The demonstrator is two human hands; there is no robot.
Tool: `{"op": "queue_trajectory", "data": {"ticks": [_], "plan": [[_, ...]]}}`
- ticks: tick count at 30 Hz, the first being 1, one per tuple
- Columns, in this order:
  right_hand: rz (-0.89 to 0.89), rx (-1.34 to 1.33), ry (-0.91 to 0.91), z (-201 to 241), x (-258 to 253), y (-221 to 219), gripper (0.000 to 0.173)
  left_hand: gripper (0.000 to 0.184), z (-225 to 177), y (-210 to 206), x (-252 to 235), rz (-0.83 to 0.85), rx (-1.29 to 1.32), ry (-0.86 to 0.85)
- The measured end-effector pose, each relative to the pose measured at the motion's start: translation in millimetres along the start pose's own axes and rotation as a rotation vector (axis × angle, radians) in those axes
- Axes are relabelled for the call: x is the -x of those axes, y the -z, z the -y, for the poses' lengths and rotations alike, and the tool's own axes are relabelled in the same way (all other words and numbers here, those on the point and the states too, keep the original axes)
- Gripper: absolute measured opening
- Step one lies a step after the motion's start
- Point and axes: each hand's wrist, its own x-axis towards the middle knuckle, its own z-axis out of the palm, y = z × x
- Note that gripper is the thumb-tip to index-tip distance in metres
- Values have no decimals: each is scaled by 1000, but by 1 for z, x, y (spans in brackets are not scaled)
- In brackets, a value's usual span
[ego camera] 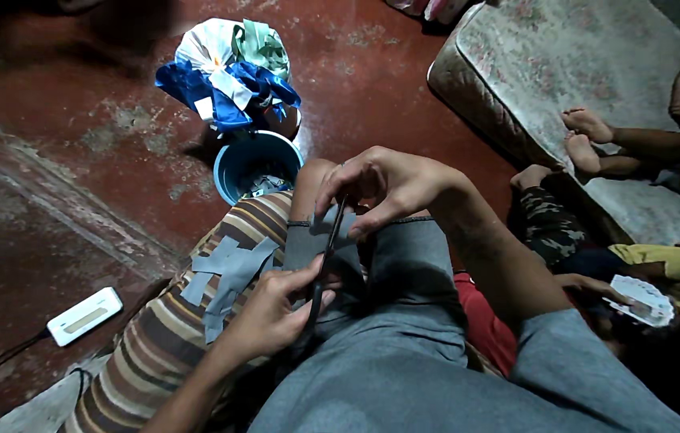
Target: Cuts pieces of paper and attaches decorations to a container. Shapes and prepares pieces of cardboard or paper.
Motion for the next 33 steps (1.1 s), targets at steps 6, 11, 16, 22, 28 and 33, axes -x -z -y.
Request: {"op": "queue_trajectory", "data": {"ticks": [6, 11, 16, 22, 28, 33], "plan": [[-16, -54, 0, -1, 8, 6, 46, 56, 0, 1, 3, 59, 10, -44], [-58, 144, 13, 5, 24, 26, 47, 43, -25, 49, 7, -146, 39, -176], [105, 245, -13, -6, -11, -27, 45, 53, -38, 136, 32, -666, -75, -307], [197, 283, -23, -40, -69, -78, 47, 45, -48, 174, 36, -767, -149, -292], [118, 585, -196, -61, -77, -79, 51, 46, -44, 139, -2, -654, -215, -217], [-83, 559, -57, -46, -61, -33, 50, 42, -22, 132, -30, -519, -114, -55]]}}
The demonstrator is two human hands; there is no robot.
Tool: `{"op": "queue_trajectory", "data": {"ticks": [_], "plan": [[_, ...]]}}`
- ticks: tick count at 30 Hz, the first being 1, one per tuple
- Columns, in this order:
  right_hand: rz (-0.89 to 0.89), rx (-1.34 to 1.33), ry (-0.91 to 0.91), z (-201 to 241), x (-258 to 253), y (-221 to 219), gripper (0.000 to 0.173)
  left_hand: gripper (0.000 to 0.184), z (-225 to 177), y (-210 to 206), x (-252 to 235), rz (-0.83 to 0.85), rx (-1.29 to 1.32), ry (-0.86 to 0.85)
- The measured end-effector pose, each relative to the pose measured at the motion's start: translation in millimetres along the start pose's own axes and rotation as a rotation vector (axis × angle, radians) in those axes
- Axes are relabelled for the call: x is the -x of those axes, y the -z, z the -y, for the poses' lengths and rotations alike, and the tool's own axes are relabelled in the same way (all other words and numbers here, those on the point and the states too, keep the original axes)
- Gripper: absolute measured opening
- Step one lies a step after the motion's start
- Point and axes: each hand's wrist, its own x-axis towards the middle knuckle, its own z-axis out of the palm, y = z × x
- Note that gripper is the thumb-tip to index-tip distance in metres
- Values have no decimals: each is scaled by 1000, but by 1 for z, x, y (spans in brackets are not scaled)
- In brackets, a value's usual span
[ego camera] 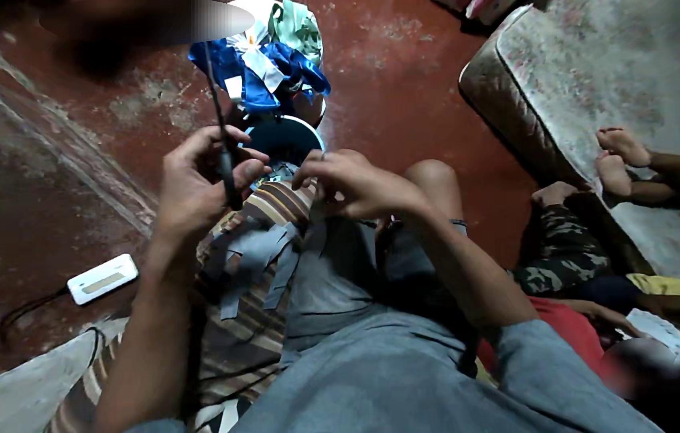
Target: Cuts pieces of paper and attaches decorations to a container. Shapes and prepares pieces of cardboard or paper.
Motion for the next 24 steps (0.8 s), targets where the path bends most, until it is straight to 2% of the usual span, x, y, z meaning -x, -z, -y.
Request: {"op": "queue_trajectory", "data": {"ticks": [3, 6, 9, 11, 15, 16, 19, 22, 24], "plan": [[-36, -243, 87, -13, -4, 27, 48, 41, 11, -18, -21, 112, 31, 58], [-66, -372, 119, -36, -16, 40, 48, 46, 26, -31, -38, 208, 59, 38], [-120, -383, 134, -51, -30, 46, 46, 47, 35, -38, -50, 142, 29, 41], [-218, -385, 110, -55, -37, 44, 48, 43, 36, -38, -56, 97, 0, 38], [-630, -465, -34, -59, -45, 15, 51, 41, 43, -35, -62, -74, 13, 21], [-678, -499, -47, -60, -47, 5, 54, 42, 44, -35, -62, -137, 42, 40], [-668, -559, -25, -52, -52, -18, 50, 44, 47, -37, -61, -267, 138, 101], [-602, -545, 99, -58, -59, -22, 43, 43, 51, -38, -58, -275, 197, 143], [-571, -565, 98, -66, -60, -19, 35, 43, 53, -37, -57, -289, 235, 176]]}}
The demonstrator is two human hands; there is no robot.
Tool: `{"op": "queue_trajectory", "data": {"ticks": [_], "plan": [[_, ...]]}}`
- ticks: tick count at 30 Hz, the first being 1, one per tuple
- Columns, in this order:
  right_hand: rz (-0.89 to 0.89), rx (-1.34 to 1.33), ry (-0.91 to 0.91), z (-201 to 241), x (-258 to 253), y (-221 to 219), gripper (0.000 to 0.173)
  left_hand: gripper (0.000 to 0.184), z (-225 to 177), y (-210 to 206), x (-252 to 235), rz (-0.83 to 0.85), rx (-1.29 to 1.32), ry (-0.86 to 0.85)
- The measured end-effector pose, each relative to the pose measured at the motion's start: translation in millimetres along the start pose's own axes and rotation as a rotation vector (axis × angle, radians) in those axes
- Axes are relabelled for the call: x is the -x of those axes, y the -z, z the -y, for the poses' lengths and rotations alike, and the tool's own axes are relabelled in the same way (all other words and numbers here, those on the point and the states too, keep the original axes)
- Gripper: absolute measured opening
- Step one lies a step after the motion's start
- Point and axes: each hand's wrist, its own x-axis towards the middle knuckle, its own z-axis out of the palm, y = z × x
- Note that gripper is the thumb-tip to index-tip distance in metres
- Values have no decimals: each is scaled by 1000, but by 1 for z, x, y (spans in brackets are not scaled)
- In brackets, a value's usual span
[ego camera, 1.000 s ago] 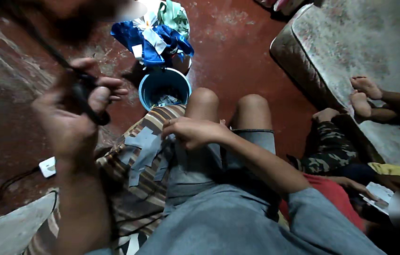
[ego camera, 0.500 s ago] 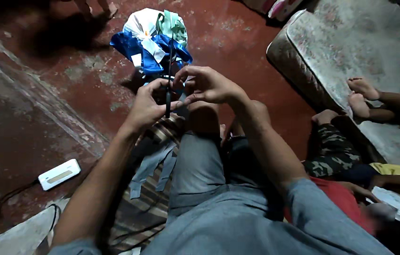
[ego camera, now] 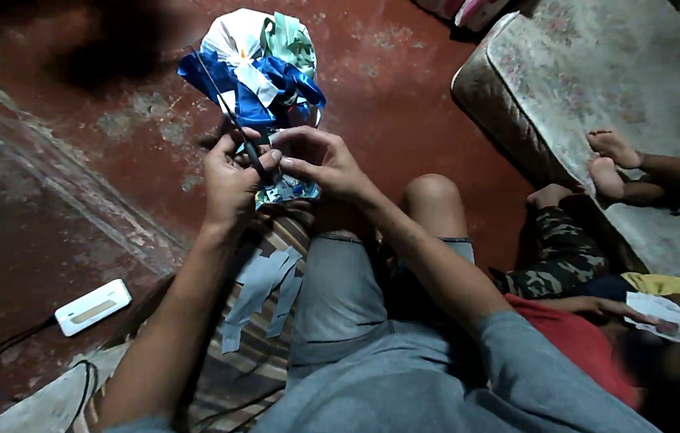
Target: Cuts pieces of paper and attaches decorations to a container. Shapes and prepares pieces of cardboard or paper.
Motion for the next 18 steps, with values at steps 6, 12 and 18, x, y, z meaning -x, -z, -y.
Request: {"op": "queue_trajectory", "data": {"ticks": [6, 12, 18], "plan": [[5, -1, -101, 0, 0, 1, 28, 44, 4, -1, 7, -41, -9, 46], [25, -73, -98, -1, 1, 14, 33, 39, -18, 34, 2, 226, -234, 78], [-9, -62, -125, -2, 1, 23, 36, 41, -52, 119, -5, 784, -593, 229]]}}
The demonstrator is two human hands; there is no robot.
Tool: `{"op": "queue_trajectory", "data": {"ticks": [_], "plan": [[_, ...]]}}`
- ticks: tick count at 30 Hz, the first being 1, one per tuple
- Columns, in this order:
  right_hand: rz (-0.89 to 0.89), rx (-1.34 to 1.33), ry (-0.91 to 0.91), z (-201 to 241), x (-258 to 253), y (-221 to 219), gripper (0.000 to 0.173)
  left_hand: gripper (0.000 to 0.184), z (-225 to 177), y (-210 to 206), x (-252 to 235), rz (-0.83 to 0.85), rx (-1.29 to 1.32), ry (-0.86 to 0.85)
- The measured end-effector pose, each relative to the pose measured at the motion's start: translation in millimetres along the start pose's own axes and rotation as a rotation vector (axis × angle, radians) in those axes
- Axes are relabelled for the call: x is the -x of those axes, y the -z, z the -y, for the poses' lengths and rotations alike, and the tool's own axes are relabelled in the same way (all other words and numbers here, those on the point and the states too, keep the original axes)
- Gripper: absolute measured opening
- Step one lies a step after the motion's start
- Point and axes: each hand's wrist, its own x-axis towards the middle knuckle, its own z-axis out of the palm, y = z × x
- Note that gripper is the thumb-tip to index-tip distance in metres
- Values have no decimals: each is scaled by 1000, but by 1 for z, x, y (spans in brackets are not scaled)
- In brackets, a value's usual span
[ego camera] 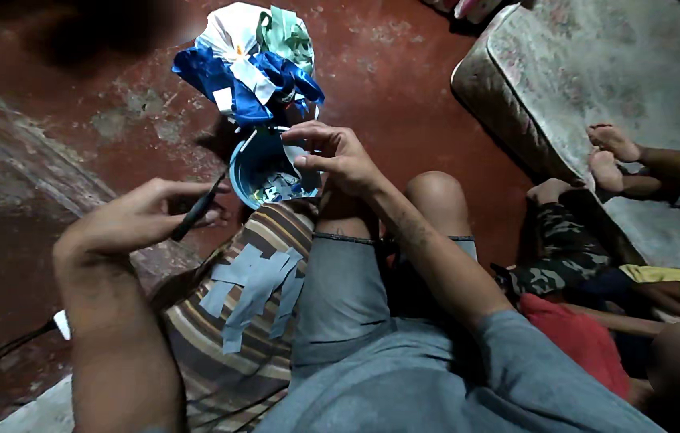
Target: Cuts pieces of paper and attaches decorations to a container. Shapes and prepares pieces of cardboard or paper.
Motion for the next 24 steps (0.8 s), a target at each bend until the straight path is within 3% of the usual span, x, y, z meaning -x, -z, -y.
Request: {"op": "queue_trajectory", "data": {"ticks": [7, 24], "plan": [[67, 28, -33, -1, -4, -1, 34, 39, -3, -15, -15, 126, 23, 19], [148, -132, -188, 0, -3, 2, 38, 44, 6, -24, -26, 145, 116, -69]]}}
